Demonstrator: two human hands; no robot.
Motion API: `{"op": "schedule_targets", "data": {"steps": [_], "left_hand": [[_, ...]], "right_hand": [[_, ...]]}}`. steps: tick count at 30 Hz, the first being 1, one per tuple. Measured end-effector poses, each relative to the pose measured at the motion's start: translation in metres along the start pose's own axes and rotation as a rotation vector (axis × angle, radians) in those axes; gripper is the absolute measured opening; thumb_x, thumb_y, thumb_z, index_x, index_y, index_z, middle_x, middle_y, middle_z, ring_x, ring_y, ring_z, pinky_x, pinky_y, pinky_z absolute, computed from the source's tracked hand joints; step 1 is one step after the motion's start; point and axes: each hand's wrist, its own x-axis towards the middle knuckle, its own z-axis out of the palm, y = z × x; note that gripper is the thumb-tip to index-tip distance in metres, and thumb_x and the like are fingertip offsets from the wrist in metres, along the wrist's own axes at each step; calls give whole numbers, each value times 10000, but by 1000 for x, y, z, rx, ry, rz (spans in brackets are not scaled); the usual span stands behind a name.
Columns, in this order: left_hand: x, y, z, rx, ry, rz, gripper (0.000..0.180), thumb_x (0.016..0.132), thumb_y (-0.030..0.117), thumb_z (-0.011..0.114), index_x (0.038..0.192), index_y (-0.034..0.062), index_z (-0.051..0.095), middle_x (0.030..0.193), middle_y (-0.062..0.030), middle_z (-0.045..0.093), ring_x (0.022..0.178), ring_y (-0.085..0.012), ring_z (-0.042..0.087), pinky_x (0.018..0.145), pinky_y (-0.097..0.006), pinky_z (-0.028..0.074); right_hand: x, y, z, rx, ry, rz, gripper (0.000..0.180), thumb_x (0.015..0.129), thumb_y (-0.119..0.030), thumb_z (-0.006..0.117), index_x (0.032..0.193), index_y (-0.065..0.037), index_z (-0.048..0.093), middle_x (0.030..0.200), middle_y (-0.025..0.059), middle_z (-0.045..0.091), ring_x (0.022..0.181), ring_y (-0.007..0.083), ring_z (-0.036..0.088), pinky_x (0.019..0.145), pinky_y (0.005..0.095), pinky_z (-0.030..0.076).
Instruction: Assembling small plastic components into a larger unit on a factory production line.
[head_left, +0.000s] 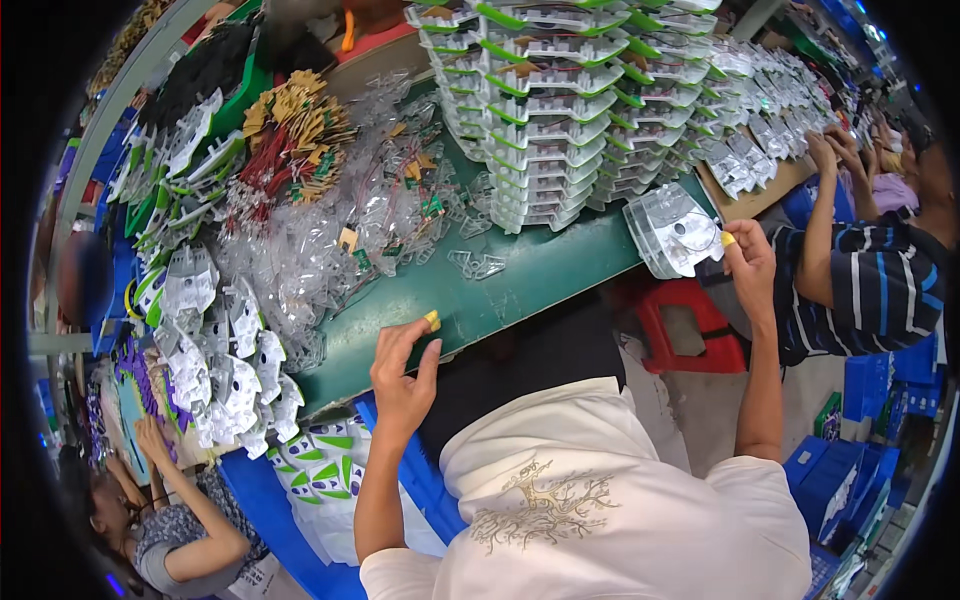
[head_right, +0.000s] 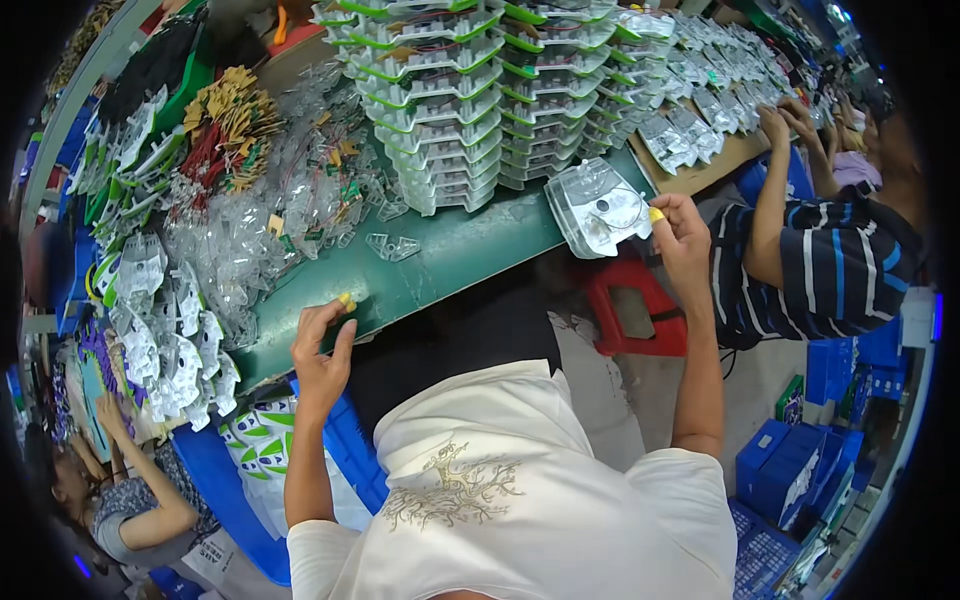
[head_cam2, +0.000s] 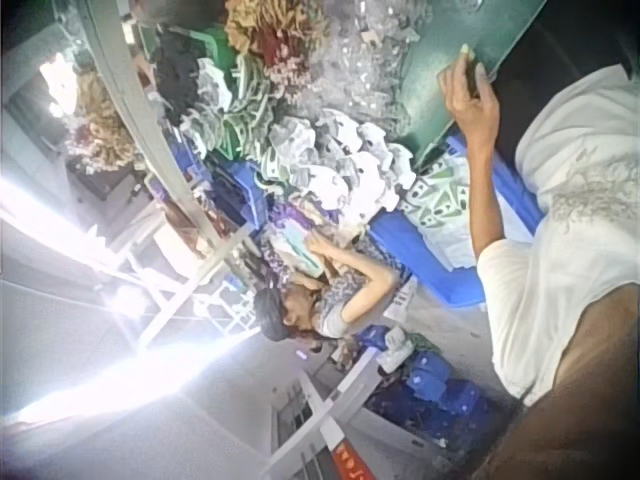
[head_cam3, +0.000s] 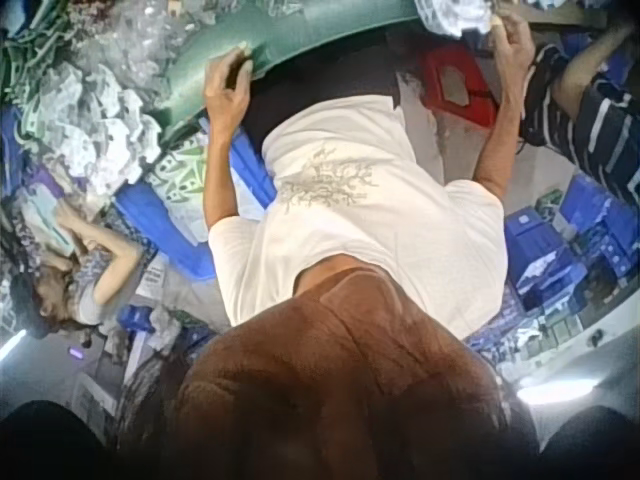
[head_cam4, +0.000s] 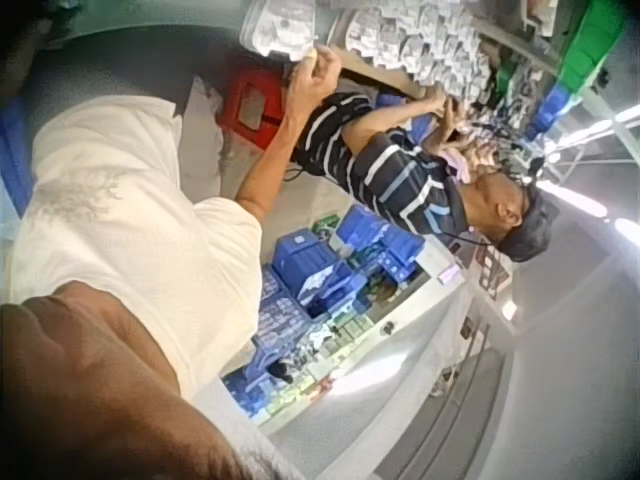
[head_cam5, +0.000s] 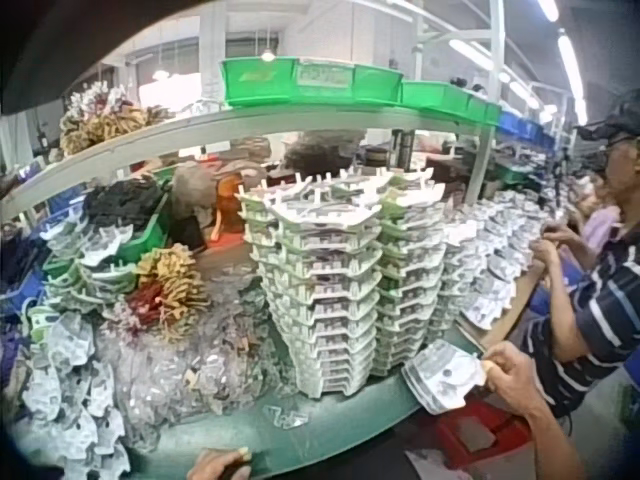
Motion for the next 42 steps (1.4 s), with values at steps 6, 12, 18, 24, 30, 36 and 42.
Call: {"op": "schedule_targets", "data": {"steps": [6, 12, 18, 24, 30, 36, 42], "left_hand": [[-5, 5, -3, 18, 26, -10, 252, 818, 9, 713, 1066, -7, 676, 1012, -151, 698, 918, -317, 634, 818, -379, 508], [-19, 5, -6, -33, 70, 38, 248, 804, -36, 699, 1048, 3, 684, 1013, -135, 701, 915, -310, 635, 807, -380, 511], [-25, 6, -7, -43, 104, 60, 234, 794, -36, 706, 1024, -1, 682, 971, -141, 694, 882, -313, 630, 778, -381, 509], [-42, 3, -38, 6, 207, 1, 215, 787, -34, 712, 998, 3, 692, 960, -132, 697, 874, -308, 634, 776, -382, 515], [-55, -21, -28, -102, 299, -2, 217, 794, 3, 708, 1006, 51, 703, 950, -108, 686, 894, -298, 627, 792, -379, 517], [-54, -7, -28, -99, 296, 114, 216, 790, -13, 682, 1005, -6, 657, 951, -113, 653, 922, -302, 585, 819, -395, 489], [-59, 7, -31, -169, 353, 46, 184, 820, -1, 666, 1004, -5, 665, 953, -108, 657, 927, -293, 596, 819, -387, 490]], "right_hand": [[-7, 37, -1, -77, 355, -178, 192, 966, -40, 595, 1155, -26, 630, 879, -48, 598, 641, 2, 418, 537, 160, 311], [-48, -82, 126, -167, -36, -644, 202, 792, 31, 737, 979, -39, 706, 770, 48, 667, 614, 102, 576, 550, 235, 456], [-13, -116, 264, -73, -364, -769, 180, 756, 17, 725, 925, -21, 678, 853, 88, 642, 716, 256, 637, 602, 344, 511], [23, -129, 326, -444, -313, -868, 168, 764, -6, 690, 927, -47, 676, 953, 86, 585, 880, 307, 631, 691, 421, 528], [22, -136, 314, -169, -500, -756, 154, 867, 33, 594, 993, 37, 682, 866, 151, 645, 767, 268, 638, 685, 336, 483], [48, -126, 305, 166, -471, -571, 225, 997, -51, 535, 1184, 11, 643, 1082, 48, 645, 930, 109, 605, 759, 224, 503], [36, -136, 301, 649, -618, -309, 293, 1048, -219, 434, 1011, -1, 627, 946, 52, 599, 728, 110, 534, 669, 240, 459]]}}
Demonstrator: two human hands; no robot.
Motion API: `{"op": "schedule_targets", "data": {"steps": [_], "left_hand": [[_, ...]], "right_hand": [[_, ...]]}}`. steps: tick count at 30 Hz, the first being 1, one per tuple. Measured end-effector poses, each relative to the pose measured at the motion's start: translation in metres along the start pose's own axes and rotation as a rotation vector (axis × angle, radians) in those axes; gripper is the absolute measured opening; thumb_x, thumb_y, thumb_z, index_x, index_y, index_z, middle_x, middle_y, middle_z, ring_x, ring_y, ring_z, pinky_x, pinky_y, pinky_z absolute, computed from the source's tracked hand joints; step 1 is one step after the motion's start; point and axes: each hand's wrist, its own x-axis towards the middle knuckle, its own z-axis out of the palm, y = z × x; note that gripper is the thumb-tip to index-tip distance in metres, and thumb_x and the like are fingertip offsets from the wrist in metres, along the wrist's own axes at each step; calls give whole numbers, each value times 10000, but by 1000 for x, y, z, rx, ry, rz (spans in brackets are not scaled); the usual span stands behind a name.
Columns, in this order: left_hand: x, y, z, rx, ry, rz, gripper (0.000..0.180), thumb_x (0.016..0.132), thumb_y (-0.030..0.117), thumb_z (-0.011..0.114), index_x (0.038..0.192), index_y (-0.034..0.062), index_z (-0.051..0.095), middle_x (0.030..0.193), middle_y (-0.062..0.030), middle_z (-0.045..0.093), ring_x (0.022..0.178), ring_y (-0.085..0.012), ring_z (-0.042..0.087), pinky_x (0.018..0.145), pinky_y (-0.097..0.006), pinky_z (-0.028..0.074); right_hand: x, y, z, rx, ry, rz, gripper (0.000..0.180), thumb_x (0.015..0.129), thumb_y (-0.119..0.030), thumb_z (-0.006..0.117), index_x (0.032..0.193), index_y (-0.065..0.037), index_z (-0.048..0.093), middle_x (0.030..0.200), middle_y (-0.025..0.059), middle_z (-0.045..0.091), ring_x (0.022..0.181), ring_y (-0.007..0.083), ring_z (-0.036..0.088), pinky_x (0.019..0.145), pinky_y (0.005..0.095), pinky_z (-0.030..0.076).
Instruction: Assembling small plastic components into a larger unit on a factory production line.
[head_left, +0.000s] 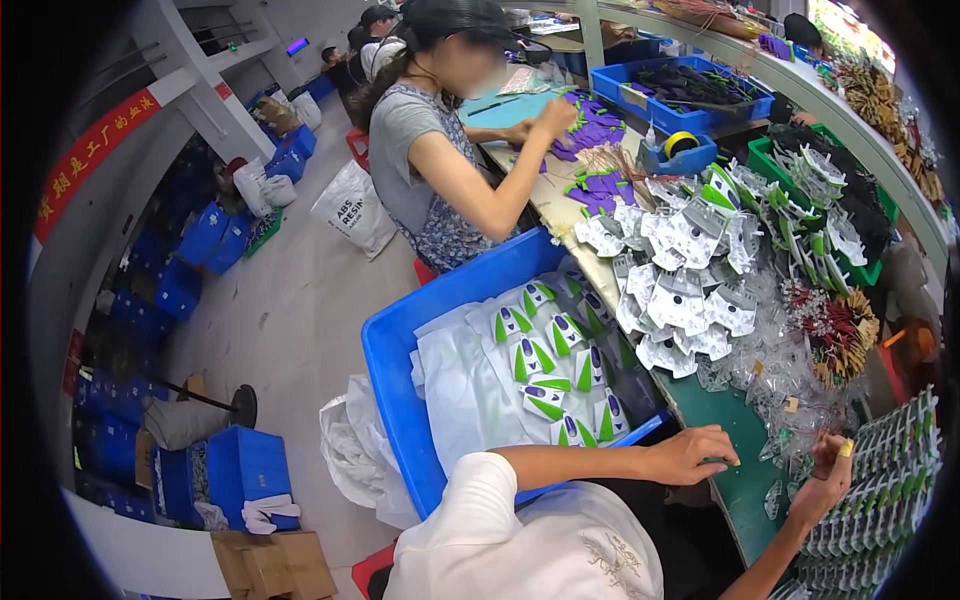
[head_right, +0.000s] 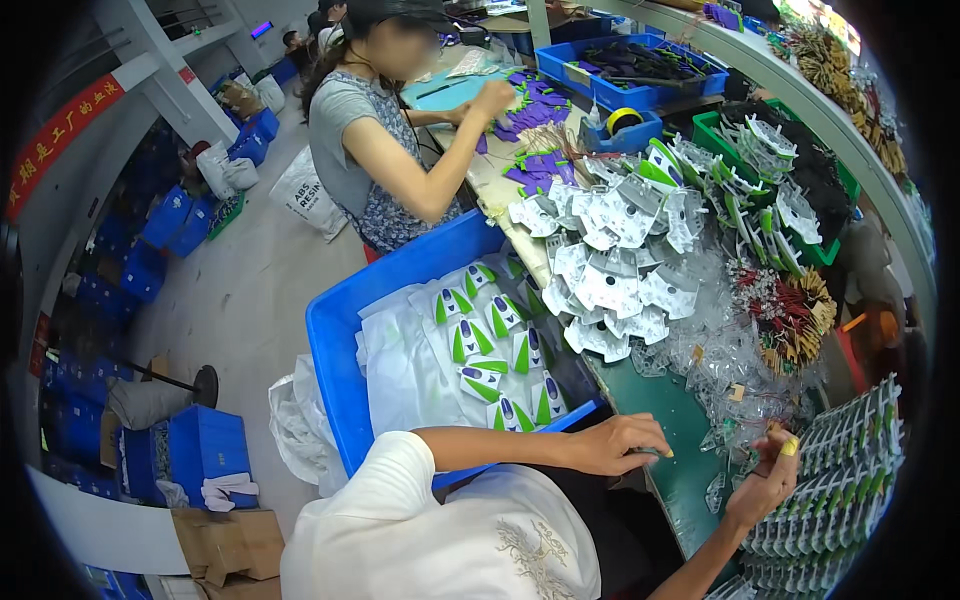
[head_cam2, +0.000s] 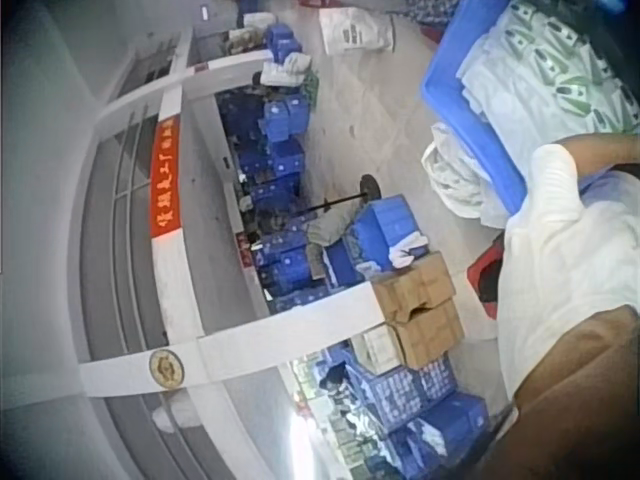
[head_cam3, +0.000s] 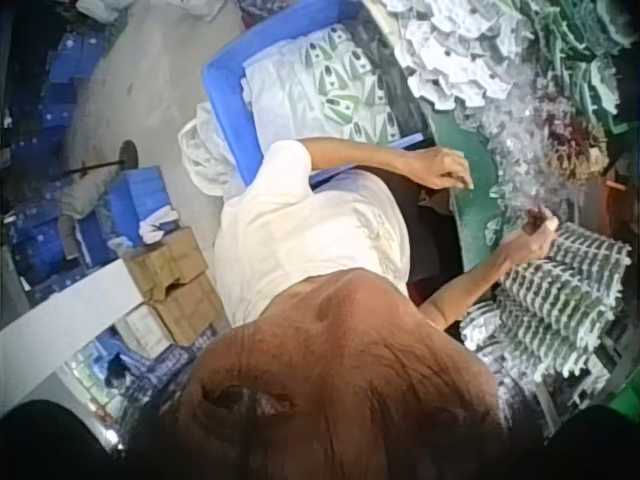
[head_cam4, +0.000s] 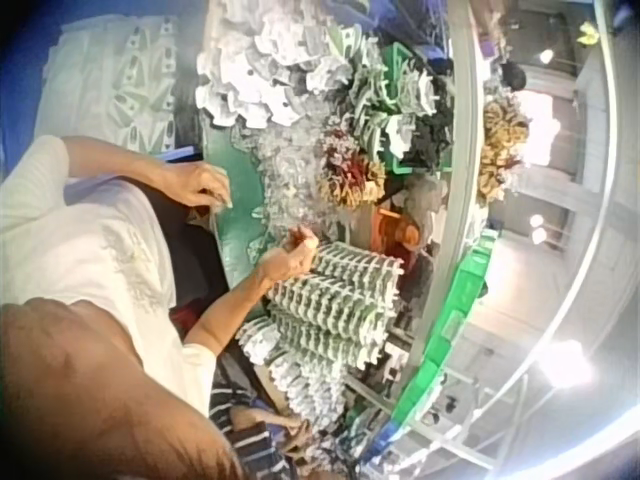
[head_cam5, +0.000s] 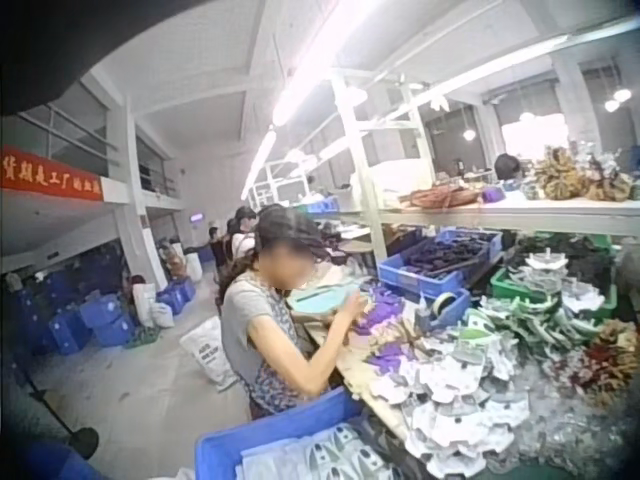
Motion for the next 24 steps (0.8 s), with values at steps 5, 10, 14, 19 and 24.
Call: {"op": "schedule_targets", "data": {"steps": [5, 10, 14, 19, 24], "left_hand": [[18, 11, -5, -161, 33, -149, 186, 893, 77, 658, 1064, 4, 676, 1004, -120, 687, 917, -215, 661, 815, -321, 515], [11, 28, -24, -587, 86, -356, 357, 999, 99, 559, 1337, -4, 510, 1102, -55, 630, 950, -117, 615, 849, -270, 508], [12, 44, -17, -592, 1, -340, 353, 1033, 129, 501, 1359, -6, 487, 1161, -84, 616, 940, -130, 629, 845, -275, 511], [8, 58, -5, -593, -46, -317, 271, 1021, 135, 535, 1237, -19, 592, 1108, -69, 629, 942, -122, 630, 842, -256, 508], [5, 58, 1, -526, 5, -281, 198, 924, -18, 644, 1123, -28, 643, 1031, -54, 648, 924, -105, 629, 832, -238, 515]], "right_hand": [[-40, -41, 29, 496, -61, 431, 330, 1030, -317, 430, 771, -114, 452, 682, -36, 341, 516, 58, 258, 432, 222, 206], [-66, -70, 74, 587, -231, 507, 486, 1021, -412, 423, 660, -89, 456, 627, -6, 361, 518, 84, 312, 434, 235, 236], [-86, -82, 64, 486, -231, 428, 527, 1031, -398, 396, 621, -69, 435, 625, 18, 356, 531, 105, 296, 422, 236, 244], [-102, -88, 50, 417, -230, 340, 537, 1026, -384, 406, 606, -51, 442, 609, 31, 366, 531, 111, 294, 428, 251, 233], [-107, -76, 44, 497, -247, 329, 386, 994, -230, 535, 691, 7, 561, 721, 66, 513, 536, 94, 394, 460, 227, 290]]}}
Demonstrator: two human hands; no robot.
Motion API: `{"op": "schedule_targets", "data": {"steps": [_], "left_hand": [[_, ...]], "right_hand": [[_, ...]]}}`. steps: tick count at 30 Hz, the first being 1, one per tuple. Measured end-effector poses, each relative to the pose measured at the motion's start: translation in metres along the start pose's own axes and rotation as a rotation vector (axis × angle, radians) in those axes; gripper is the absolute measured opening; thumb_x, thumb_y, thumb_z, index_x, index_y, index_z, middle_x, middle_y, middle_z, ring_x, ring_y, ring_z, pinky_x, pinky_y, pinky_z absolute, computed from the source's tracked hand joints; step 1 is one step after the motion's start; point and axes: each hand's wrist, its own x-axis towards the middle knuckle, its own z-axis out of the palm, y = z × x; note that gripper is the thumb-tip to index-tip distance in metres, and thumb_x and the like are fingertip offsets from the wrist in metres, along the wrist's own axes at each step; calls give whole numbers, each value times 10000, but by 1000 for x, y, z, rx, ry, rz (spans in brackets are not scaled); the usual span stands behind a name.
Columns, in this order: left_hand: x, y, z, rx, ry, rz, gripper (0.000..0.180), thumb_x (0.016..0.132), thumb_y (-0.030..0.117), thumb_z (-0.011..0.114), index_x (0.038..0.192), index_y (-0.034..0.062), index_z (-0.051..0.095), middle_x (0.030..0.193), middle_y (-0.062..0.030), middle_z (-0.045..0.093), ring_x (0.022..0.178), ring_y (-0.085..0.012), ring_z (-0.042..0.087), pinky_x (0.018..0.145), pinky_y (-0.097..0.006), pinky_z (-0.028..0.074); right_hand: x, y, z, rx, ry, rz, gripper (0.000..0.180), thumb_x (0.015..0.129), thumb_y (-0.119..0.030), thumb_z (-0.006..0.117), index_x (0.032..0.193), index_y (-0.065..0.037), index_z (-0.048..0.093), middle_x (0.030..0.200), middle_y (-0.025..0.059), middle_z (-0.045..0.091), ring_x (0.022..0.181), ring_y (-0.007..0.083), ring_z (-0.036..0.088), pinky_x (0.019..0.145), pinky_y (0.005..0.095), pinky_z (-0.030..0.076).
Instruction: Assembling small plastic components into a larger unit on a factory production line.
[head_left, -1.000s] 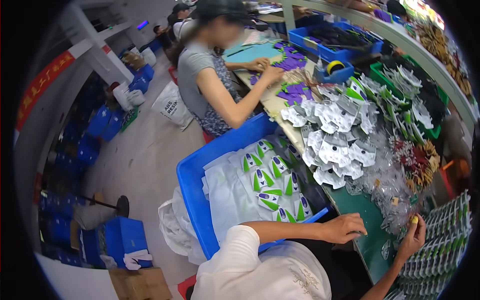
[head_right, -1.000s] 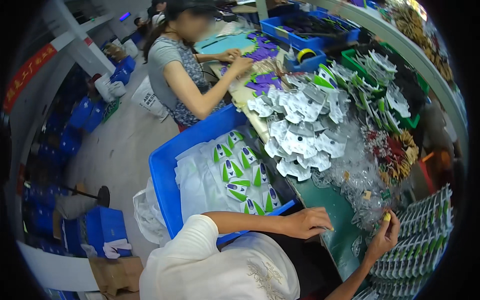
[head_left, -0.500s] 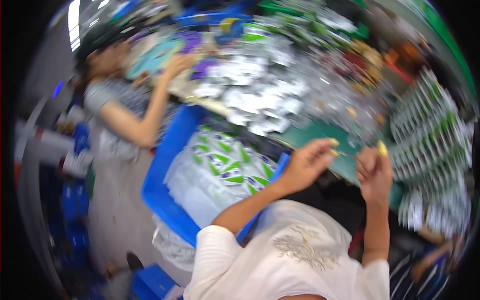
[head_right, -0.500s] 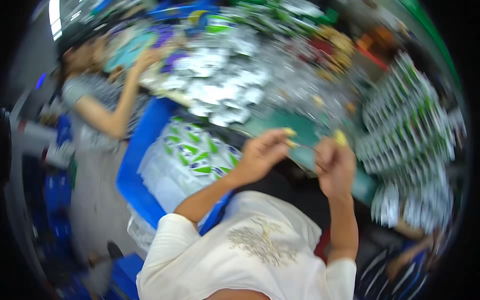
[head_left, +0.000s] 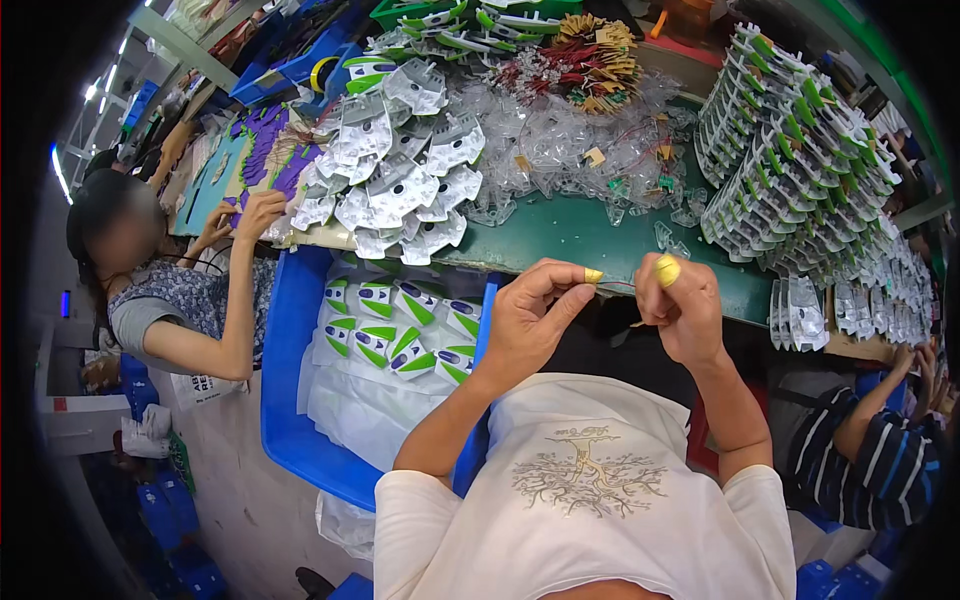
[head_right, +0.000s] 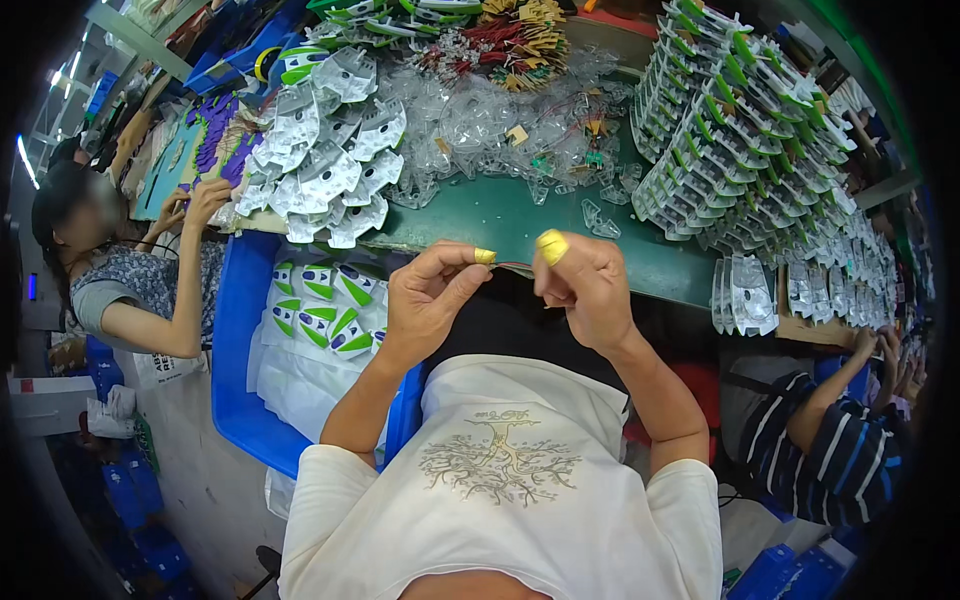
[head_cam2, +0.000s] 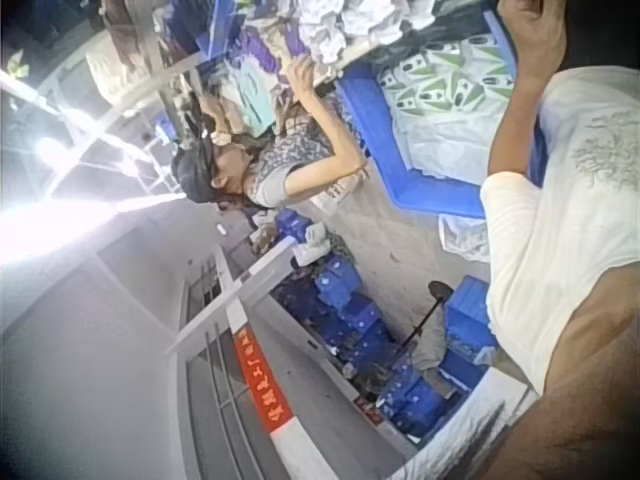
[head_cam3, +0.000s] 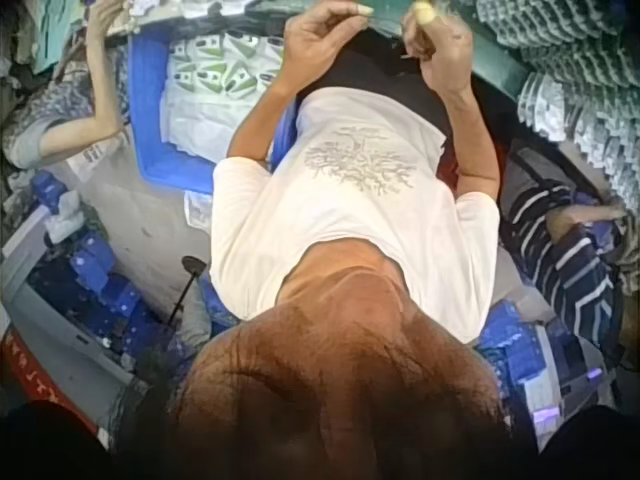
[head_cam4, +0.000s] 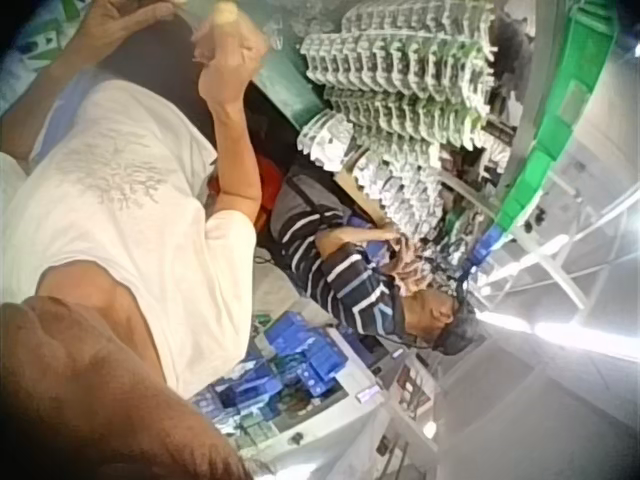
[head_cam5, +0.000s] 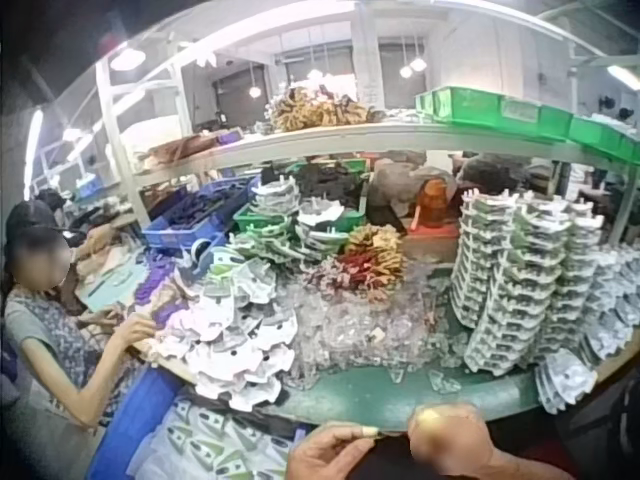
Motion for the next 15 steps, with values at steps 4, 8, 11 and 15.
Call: {"op": "schedule_targets", "data": {"steps": [4, 8, 11, 15], "left_hand": [[2, 0, -1, 49, 29, -15, 199, 918, -32, 645, 1117, -31, 635, 1017, -60, 661, 905, -105, 635, 829, -243, 521], [11, 1, 3, -29, 92, -53, 182, 915, -31, 651, 1094, -33, 619, 991, -70, 676, 875, -108, 646, 804, -242, 528], [17, -7, 2, -1, 114, -85, 168, 912, -26, 659, 1074, -28, 615, 963, -67, 680, 860, -103, 647, 778, -229, 526], [24, -24, 6, 53, 168, -90, 173, 896, -43, 674, 1060, -23, 622, 952, -42, 676, 851, -79, 635, 769, -207, 513]], "right_hand": [[4, 4, 14, -919, 56, -397, 242, 764, 89, 700, 965, -44, 721, 968, 72, 611, 656, 111, 572, 548, 240, 454], [10, 1, 11, -1217, -54, -578, 291, 742, 84, 706, 1012, -22, 688, 993, 133, 627, 797, 236, 658, 648, 333, 542], [17, 0, 8, -1323, -99, -614, 290, 748, 79, 685, 1026, 7, 644, 973, 130, 627, 825, 287, 651, 671, 375, 548], [25, 12, -7, -1280, 8, -535, 188, 777, 31, 675, 961, -4, 656, 888, 121, 636, 739, 289, 657, 627, 370, 543]]}}
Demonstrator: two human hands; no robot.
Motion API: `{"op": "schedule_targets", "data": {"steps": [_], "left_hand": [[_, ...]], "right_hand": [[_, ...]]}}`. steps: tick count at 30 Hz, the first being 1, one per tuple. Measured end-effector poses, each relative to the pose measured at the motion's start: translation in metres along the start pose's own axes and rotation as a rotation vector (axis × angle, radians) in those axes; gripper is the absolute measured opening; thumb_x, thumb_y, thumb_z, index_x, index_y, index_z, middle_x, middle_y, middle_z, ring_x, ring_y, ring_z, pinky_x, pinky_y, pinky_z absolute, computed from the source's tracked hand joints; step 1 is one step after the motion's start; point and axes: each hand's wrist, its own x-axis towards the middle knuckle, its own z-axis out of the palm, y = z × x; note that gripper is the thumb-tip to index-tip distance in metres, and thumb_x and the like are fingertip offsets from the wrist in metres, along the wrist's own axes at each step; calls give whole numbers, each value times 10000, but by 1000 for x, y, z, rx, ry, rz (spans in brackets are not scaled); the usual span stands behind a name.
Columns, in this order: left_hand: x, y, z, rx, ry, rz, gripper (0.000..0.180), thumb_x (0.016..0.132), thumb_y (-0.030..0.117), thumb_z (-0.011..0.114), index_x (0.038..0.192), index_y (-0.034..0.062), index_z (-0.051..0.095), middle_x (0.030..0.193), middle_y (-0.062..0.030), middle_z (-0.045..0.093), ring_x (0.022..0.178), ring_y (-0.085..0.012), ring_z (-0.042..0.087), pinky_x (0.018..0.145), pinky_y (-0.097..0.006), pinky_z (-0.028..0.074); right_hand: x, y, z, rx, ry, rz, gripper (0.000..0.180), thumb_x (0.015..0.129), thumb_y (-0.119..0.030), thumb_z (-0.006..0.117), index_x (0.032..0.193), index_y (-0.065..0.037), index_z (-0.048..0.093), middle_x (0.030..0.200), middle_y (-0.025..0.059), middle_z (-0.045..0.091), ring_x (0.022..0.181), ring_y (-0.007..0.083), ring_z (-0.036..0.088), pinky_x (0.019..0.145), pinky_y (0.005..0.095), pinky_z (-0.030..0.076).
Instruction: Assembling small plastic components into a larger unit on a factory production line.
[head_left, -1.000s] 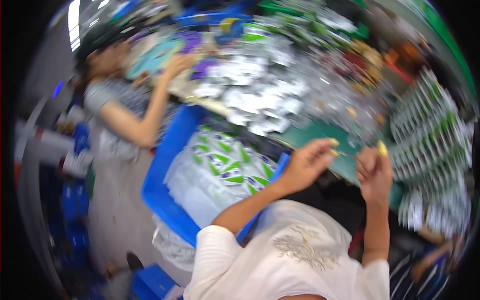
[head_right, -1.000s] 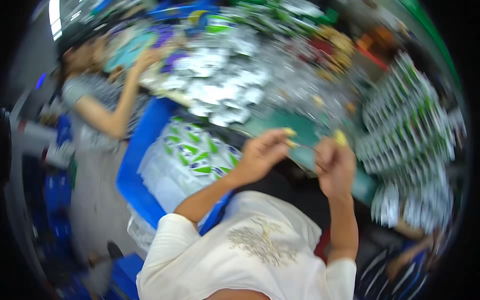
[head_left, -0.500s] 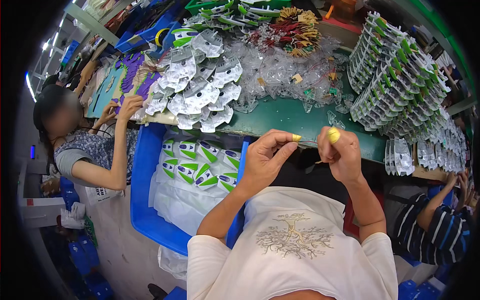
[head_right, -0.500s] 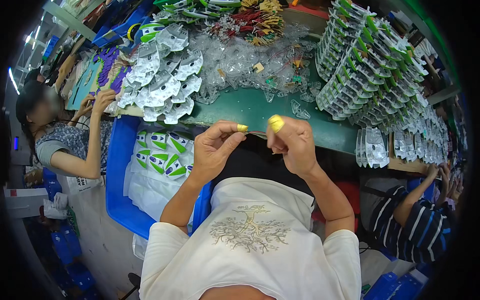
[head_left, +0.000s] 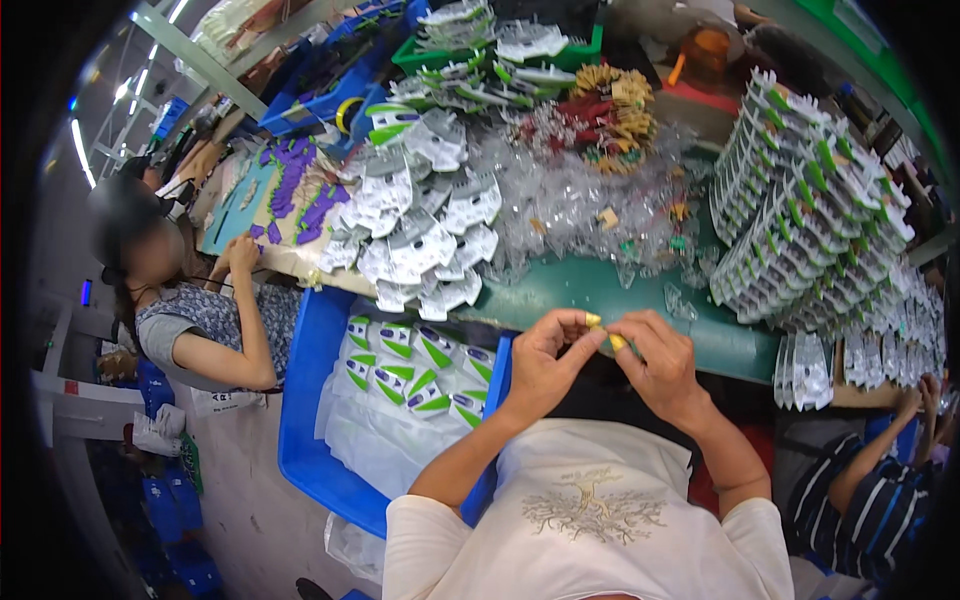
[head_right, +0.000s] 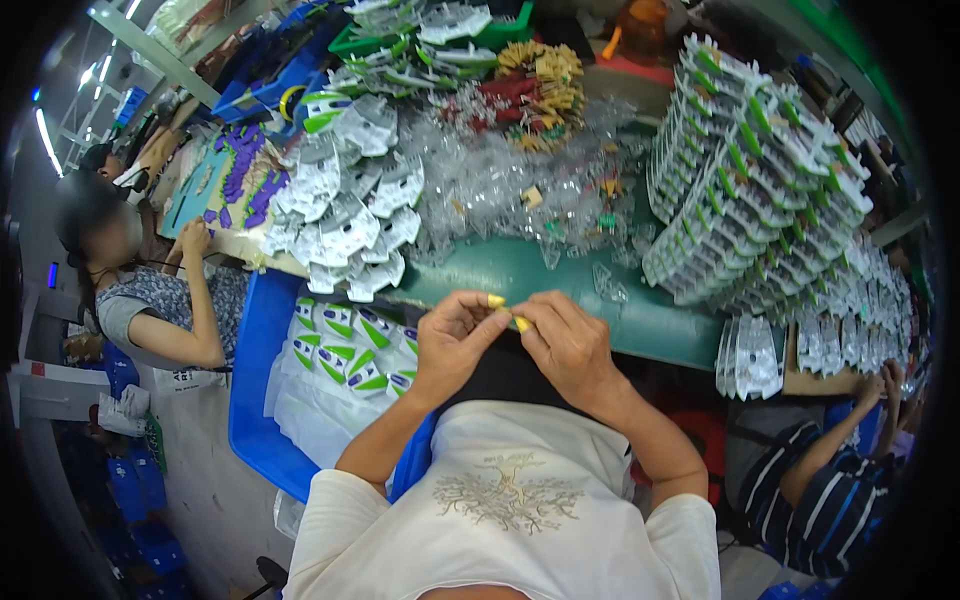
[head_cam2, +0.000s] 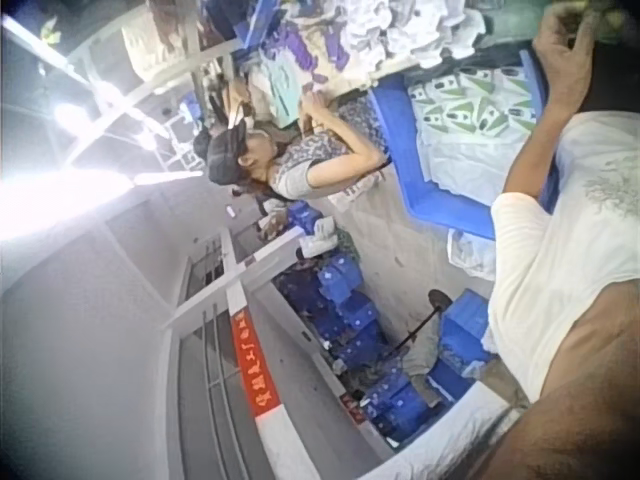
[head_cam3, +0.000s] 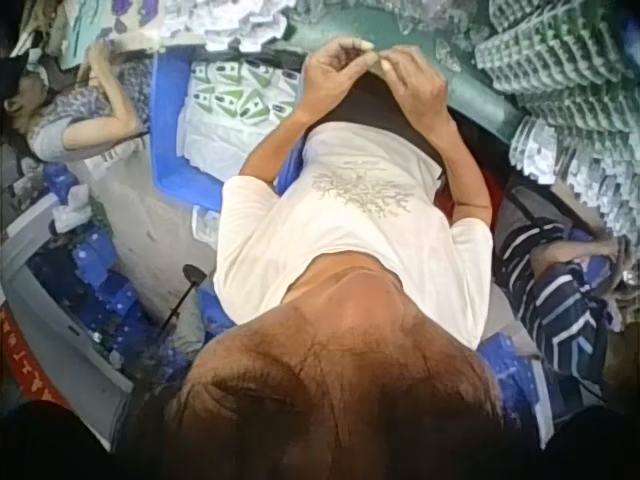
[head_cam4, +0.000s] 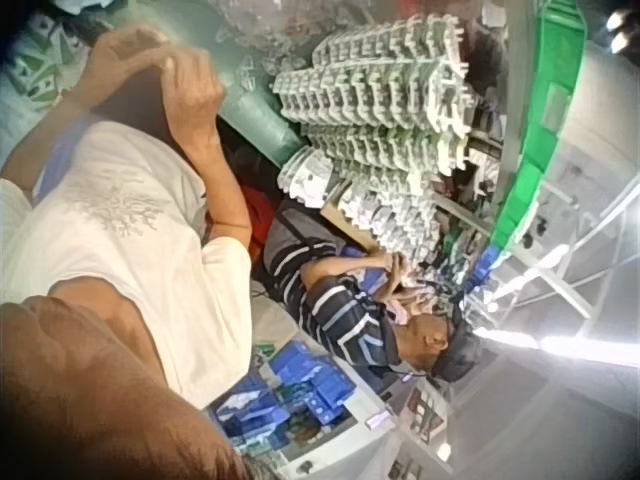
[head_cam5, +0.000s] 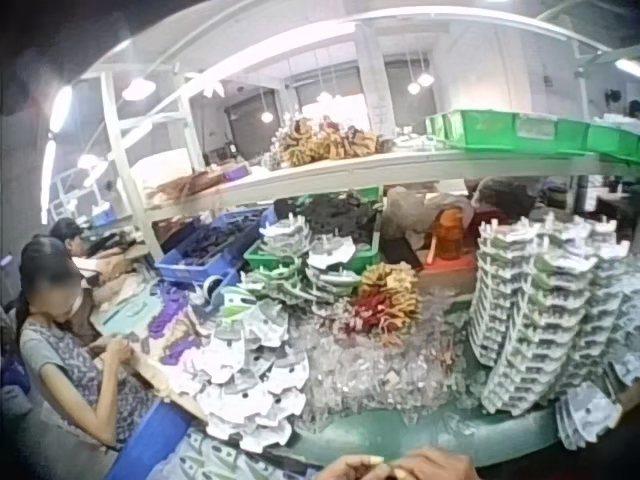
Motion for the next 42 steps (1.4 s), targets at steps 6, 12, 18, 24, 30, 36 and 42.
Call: {"op": "schedule_targets", "data": {"steps": [6, 12, 18, 24, 30, 36, 42], "left_hand": [[16, -11, 6, 163, 27, 12, 177, 839, 77, 765, 984, 7, 690, 867, -44, 712, 767, -77, 646, 717, -242, 538], [55, -9, -2, -52, -268, -330, 236, 900, 73, 711, 1106, -9, 630, 911, -43, 695, 801, -77, 638, 720, -216, 514], [148, 31, -4, 80, -593, -305, 389, 890, 162, 733, 1213, 46, 549, 881, -49, 698, 780, -108, 660, 719, -259, 524], [329, 82, -30, 1177, 191, 920, 353, 739, 126, 705, 1088, 73, 695, 1037, -134, 694, 1009, -333, 605, 952, -449, 433], [384, 84, -23, 1764, 198, 551, 191, 675, 145, 688, 851, 108, 752, 905, -109, 703, 960, -289, 618, 867, -422, 393], [310, 85, -35, 1405, 198, 1058, 192, 741, 124, 702, 927, 77, 692, 917, -89, 674, 922, -275, 620, 875, -420, 401], [84, 36, -18, 1229, -275, 900, 197, 778, 72, 649, 972, 39, 659, 891, -72, 616, 825, -247, 574, 880, -437, 410]], "right_hand": [[0, 14, -1, 270, -82, 327, 179, 793, 37, 670, 966, -7, 686, 898, 79, 656, 669, 144, 621, 540, 277, 480], [1, 53, -4, 474, -87, 411, 127, 808, 46, 696, 915, -9, 735, 873, 64, 699, 691, 91, 592, 598, 224, 451], [16, 59, -4, 507, 111, 413, 82, 893, 54, 622, 959, 6, 617, 947, 41, 580, 723, 70, 527, 632, 212, 440], [14, 58, -12, 701, 149, 486, 87, 913, 47, 579, 991, 9, 566, 985, 26, 532, 757, 40, 492, 658, 186, 417], [-4, 54, -9, 650, 97, 577, 73, 894, 35, 614, 958, 13, 588, 954, 8, 538, 686, 8, 469, 580, 164, 378], [-19, 56, -14, 540, 53, 644, 47, 894, 12, 617, 930, -2, 591, 891, -13, 527, 673, 12, 452, 579, 176, 368], [-29, 61, -27, 396, 37, 626, 79, 840, 20, 643, 913, 3, 621, 845, 6, 560, 596, 30, 437, 518, 200, 347]]}}
